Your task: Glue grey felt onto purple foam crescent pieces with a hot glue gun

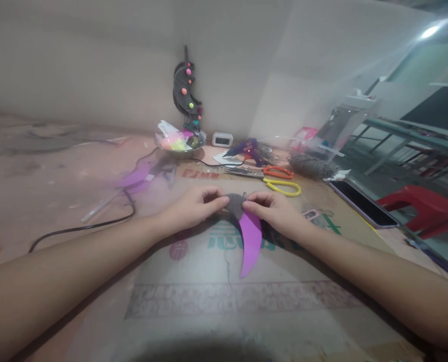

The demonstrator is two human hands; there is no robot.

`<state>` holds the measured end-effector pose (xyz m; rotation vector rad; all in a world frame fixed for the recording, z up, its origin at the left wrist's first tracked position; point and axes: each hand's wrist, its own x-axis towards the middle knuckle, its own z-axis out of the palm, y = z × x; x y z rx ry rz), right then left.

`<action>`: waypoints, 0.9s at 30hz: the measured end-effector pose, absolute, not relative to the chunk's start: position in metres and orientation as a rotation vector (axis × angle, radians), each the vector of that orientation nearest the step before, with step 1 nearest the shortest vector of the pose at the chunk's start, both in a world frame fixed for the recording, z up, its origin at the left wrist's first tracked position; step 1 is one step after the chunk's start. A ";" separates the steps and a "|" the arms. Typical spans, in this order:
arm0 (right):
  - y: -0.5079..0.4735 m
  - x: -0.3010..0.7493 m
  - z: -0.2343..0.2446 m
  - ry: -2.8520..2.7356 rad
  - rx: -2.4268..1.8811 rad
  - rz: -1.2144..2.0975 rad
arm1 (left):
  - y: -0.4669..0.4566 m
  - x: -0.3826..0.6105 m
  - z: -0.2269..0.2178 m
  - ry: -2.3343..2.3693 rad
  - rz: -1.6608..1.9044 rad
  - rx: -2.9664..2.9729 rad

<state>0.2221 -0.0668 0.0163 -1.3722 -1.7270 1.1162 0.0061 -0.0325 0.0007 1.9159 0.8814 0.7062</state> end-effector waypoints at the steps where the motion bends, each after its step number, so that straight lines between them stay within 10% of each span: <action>1: -0.067 0.222 0.017 -1.735 -1.380 1.116 | -0.032 0.006 0.000 0.877 0.705 1.912; 27: -0.033 0.256 0.014 -1.248 -1.220 0.659 | -0.026 0.004 -0.005 0.920 0.795 1.775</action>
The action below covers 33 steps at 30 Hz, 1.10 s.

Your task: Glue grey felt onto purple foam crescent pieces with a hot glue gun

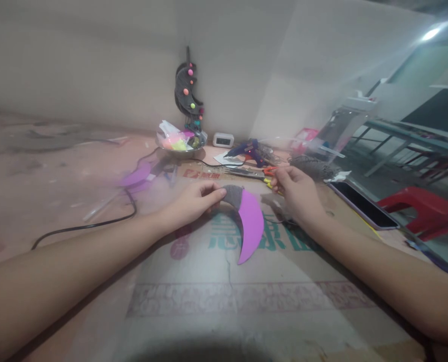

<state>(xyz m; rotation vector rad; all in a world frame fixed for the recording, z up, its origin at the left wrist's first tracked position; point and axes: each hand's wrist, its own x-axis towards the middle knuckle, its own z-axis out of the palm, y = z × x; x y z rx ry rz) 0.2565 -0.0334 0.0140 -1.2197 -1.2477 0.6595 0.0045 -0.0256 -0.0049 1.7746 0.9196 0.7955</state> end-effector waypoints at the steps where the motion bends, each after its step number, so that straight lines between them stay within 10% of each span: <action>1: -0.034 0.256 0.013 -1.261 -1.229 0.665 | -0.026 0.005 -0.005 0.920 0.796 1.772; 33: -0.030 0.253 -0.006 -1.527 -1.226 0.645 | -0.027 0.005 -0.002 0.929 0.780 1.804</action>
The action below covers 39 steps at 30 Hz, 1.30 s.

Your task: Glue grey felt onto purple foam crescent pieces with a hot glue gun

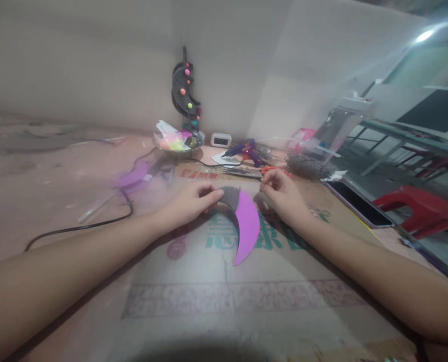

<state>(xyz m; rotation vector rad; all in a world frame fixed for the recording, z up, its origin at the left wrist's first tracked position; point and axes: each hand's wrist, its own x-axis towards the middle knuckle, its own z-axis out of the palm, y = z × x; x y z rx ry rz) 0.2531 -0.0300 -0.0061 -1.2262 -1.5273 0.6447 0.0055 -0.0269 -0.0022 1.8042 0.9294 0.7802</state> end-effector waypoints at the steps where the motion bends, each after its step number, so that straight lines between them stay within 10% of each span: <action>1: -0.031 0.253 -0.006 -1.529 -1.233 0.647 | -0.027 0.006 -0.002 0.929 0.778 1.805; 39: -0.034 0.251 -0.001 -1.652 -1.258 0.589 | -0.027 0.005 -0.003 0.945 0.750 1.817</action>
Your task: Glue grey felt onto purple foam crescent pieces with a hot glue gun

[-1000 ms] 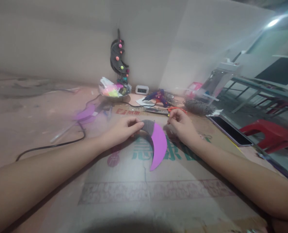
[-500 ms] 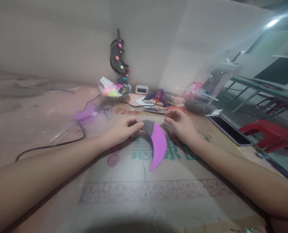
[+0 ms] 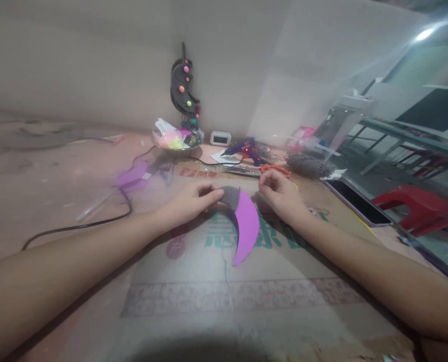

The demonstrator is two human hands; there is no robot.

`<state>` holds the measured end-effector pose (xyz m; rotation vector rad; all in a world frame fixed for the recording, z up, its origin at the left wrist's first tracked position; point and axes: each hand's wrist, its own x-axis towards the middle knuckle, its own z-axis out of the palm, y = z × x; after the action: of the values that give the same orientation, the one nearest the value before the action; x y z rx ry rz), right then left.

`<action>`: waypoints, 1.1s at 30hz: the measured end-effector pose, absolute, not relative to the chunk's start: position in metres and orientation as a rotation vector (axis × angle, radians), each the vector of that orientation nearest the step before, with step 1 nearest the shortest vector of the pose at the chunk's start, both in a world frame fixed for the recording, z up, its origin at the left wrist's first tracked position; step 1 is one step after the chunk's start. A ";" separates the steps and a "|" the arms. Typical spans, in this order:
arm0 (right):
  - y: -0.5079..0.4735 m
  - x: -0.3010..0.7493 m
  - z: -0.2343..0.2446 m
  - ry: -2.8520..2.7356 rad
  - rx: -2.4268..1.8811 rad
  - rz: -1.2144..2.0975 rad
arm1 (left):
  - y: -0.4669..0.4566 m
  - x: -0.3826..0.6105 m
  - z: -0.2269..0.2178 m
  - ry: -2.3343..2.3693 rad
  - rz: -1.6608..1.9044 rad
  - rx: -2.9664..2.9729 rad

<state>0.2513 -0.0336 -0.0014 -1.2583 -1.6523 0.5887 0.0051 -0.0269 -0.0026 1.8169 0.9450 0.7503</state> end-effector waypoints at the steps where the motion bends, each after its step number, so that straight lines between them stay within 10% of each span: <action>1: -0.034 0.251 -0.001 -1.662 -1.254 0.580 | -0.027 0.005 -0.003 0.945 0.752 1.822; 20: -0.038 0.251 0.002 -1.805 -1.192 0.343 | -0.026 0.005 -0.003 0.932 0.756 1.815; 33: -0.065 0.229 0.023 -1.957 -1.347 0.751 | -0.029 0.005 -0.002 0.947 0.855 1.883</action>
<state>0.2287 -0.0648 0.0233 -1.3467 -1.9566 0.7511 0.0055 -0.0289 -0.0017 1.8827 0.9472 0.8550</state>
